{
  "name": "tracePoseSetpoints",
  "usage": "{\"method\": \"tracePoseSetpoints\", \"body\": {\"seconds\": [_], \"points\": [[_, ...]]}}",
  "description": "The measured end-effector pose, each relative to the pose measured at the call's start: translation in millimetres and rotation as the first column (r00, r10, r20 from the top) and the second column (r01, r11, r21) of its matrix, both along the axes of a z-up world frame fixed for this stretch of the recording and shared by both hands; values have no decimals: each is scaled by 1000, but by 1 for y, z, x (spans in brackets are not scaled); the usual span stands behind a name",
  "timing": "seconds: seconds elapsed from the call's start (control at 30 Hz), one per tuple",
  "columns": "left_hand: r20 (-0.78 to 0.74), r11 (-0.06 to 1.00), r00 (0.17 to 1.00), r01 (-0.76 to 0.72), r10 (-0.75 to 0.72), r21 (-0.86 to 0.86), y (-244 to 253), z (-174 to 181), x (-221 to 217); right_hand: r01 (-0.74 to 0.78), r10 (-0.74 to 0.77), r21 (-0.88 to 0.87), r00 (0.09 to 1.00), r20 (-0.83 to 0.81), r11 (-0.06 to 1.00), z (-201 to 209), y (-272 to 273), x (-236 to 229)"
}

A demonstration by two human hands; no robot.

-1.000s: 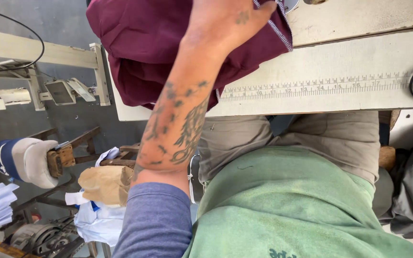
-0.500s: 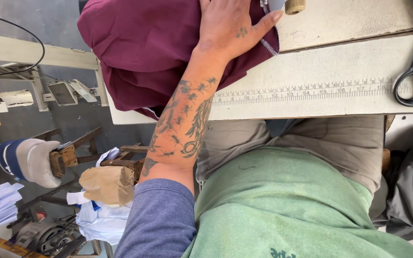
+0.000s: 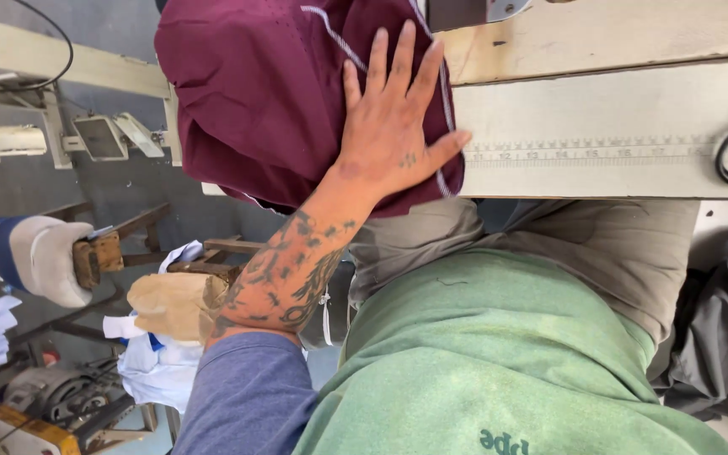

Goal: Trimming loose threads from a pair of maroon shorts using scissors at a sewing workstation

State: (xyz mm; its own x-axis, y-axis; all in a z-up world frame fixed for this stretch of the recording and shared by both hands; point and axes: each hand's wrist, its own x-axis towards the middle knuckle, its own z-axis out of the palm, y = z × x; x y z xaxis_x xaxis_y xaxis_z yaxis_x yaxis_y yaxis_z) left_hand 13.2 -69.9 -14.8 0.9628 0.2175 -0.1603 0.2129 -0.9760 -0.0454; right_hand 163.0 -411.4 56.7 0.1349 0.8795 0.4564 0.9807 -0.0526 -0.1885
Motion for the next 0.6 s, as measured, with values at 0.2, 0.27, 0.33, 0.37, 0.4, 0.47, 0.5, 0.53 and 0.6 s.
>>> {"method": "tracePoseSetpoints", "body": {"seconds": [0.2, 0.27, 0.33, 0.37, 0.4, 0.47, 0.5, 0.53, 0.6], "points": [[-46, 999, 998, 41, -42, -27, 2, -1, -37, 48, -30, -93, 982, 187, 995, -26, 105, -17], [-24, 1000, 1000, 18, -19, -18, -3, 2, -38, 119, -66, -134, 935, 349, 984, -44, 146, -14], [254, 983, 963, -48, 93, -175, -11, 10, -39, 3, 68, -293, 970, 232, 956, -62, 180, -3], [253, 982, 963, -50, 97, -184, -15, 11, -39, 1, 72, -301, 970, 231, 954, -66, 182, -1], [261, 976, 960, -47, 103, -212, -18, 12, -38, -36, 114, -310, 965, 236, 950, -70, 184, 1], [270, 969, 955, -55, 121, -242, -21, 7, -35, -84, 168, -321, 956, 241, 943, -67, 183, 5], [294, 971, 947, -64, 132, -231, -21, 0, -33, -74, 165, -399, 966, 199, 914, -63, 179, 5], [317, 973, 938, -73, 142, -219, -21, -7, -31, -66, 159, -475, 975, 158, 877, -59, 175, 5], [341, 980, 933, -48, 112, -191, -16, -13, -26, -22, 137, -547, 976, 171, 837, -59, 177, 10]]}}
